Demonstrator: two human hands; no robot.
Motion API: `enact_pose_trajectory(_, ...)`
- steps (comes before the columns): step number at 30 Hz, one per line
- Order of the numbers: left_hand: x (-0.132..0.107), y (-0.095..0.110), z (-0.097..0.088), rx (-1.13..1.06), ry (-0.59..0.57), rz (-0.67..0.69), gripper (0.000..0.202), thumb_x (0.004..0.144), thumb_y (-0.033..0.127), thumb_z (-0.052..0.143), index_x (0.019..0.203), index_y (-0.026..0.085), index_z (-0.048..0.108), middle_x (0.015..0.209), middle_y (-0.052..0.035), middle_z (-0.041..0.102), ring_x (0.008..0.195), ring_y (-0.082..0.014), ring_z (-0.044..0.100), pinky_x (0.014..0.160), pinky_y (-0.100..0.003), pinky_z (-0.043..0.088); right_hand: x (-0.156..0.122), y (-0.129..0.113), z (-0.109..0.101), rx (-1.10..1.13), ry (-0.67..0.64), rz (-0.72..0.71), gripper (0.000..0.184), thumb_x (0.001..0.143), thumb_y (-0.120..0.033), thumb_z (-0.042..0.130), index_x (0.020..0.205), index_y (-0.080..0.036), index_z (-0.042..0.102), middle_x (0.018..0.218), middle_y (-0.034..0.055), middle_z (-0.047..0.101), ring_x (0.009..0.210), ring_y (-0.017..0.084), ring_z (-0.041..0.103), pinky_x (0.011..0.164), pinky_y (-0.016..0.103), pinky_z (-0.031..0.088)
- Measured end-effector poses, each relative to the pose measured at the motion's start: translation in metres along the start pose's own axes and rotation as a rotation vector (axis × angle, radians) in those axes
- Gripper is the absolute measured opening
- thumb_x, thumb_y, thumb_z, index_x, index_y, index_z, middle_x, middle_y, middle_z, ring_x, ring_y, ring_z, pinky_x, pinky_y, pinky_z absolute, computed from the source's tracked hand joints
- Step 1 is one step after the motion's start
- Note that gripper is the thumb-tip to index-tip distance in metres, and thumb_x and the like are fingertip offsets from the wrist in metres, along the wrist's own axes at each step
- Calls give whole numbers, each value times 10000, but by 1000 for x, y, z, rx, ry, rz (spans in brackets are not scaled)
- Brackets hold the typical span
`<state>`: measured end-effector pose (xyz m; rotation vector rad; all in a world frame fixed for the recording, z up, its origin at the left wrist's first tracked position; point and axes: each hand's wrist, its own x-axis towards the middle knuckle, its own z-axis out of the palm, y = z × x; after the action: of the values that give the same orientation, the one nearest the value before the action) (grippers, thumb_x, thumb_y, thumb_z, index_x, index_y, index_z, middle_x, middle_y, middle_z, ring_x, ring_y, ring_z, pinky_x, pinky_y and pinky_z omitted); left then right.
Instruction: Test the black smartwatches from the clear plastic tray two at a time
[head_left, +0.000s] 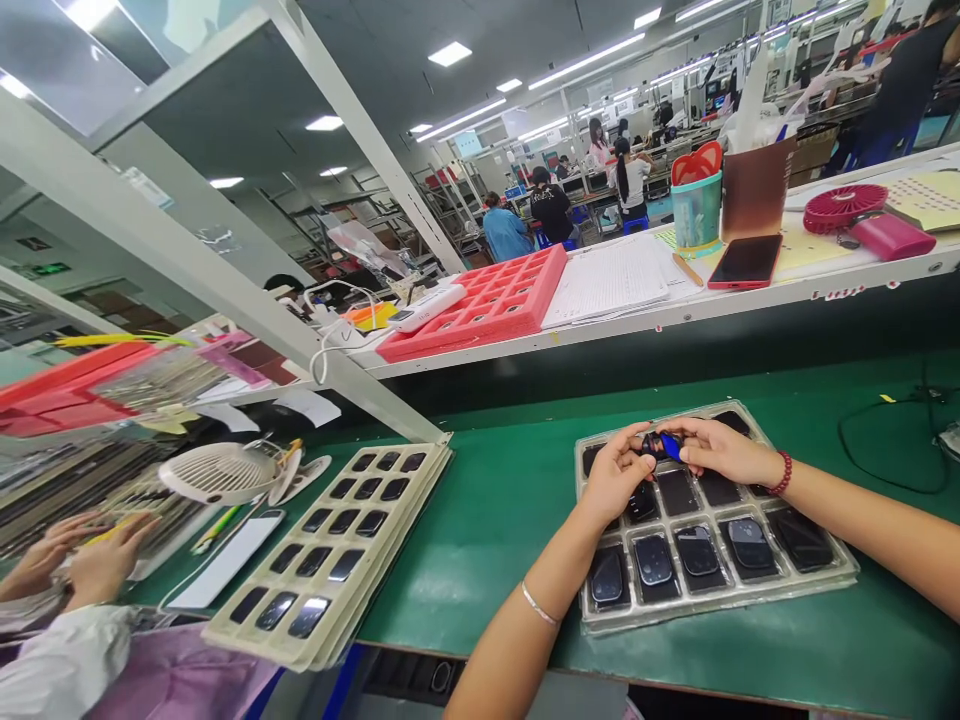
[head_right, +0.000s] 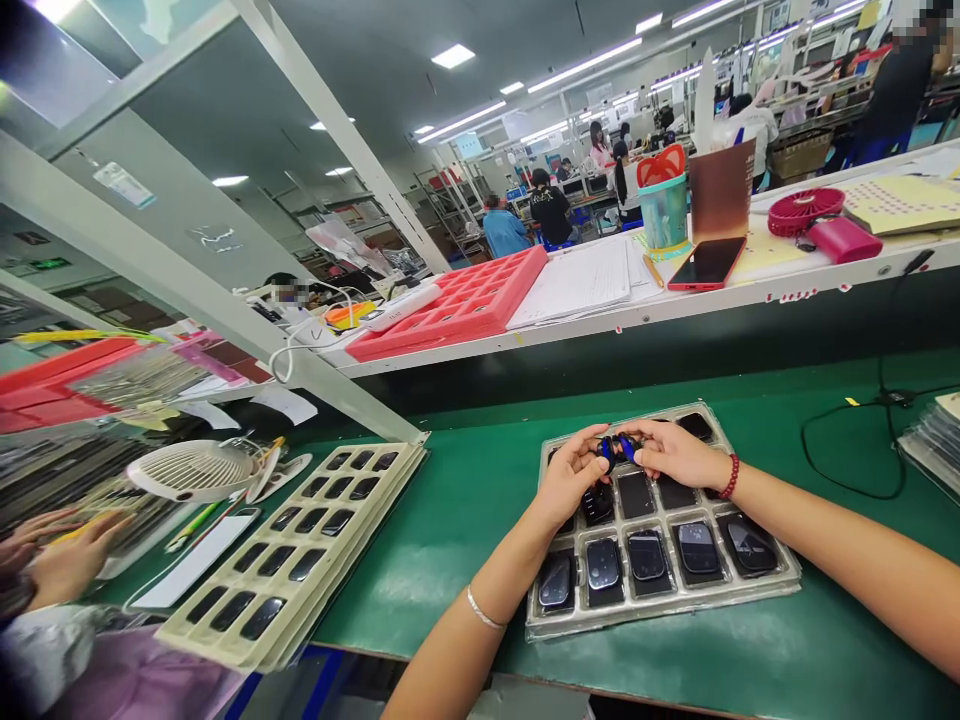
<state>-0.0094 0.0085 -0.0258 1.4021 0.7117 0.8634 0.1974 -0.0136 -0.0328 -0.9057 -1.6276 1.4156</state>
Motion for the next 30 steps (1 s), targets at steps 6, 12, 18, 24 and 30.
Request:
enact_pose_trajectory(6,1,-1,0,-2,4,5,525,706,347,718,1172,182,541,914,-43,541,668,-101,534,606,-242,499,0,-1,0,-14,-1,12,478,841,-371,580,1245,-142,466,771,20,559,571,108,509,564,252,460)
enact_pose_trajectory(12,1,-1,0,8,4,10,516,707,346,716,1162,175,541,927,-50,549,655,-98,534,602,-243,493,0,2,0,-29,-3,6,464,848,-357,578,1252,-152,475,713,1,546,577,112,499,582,252,459)
enact_pose_trajectory(18,1,-3,-1,14,5,-9,532,709,328,712,1178,171,518,935,-54,566,651,-101,554,602,-244,487,0,1,0,-2,16,8,448,837,-337,590,1233,-151,492,786,27,600,571,103,533,578,247,477)
enact_pose_trajectory(24,2,-1,0,29,88,-28,462,787,307,598,1213,160,501,1057,-102,614,729,-134,605,548,-205,436,3,-2,-2,200,104,148,507,823,-287,573,1292,-155,432,874,72,659,759,160,659,697,280,544)
enact_pose_trajectory(30,1,3,2,6,105,-51,474,726,171,603,1188,170,495,1003,-71,629,778,-142,611,598,-209,450,3,-4,0,147,89,80,464,770,-231,601,1217,-164,496,999,83,643,796,162,653,687,273,544)
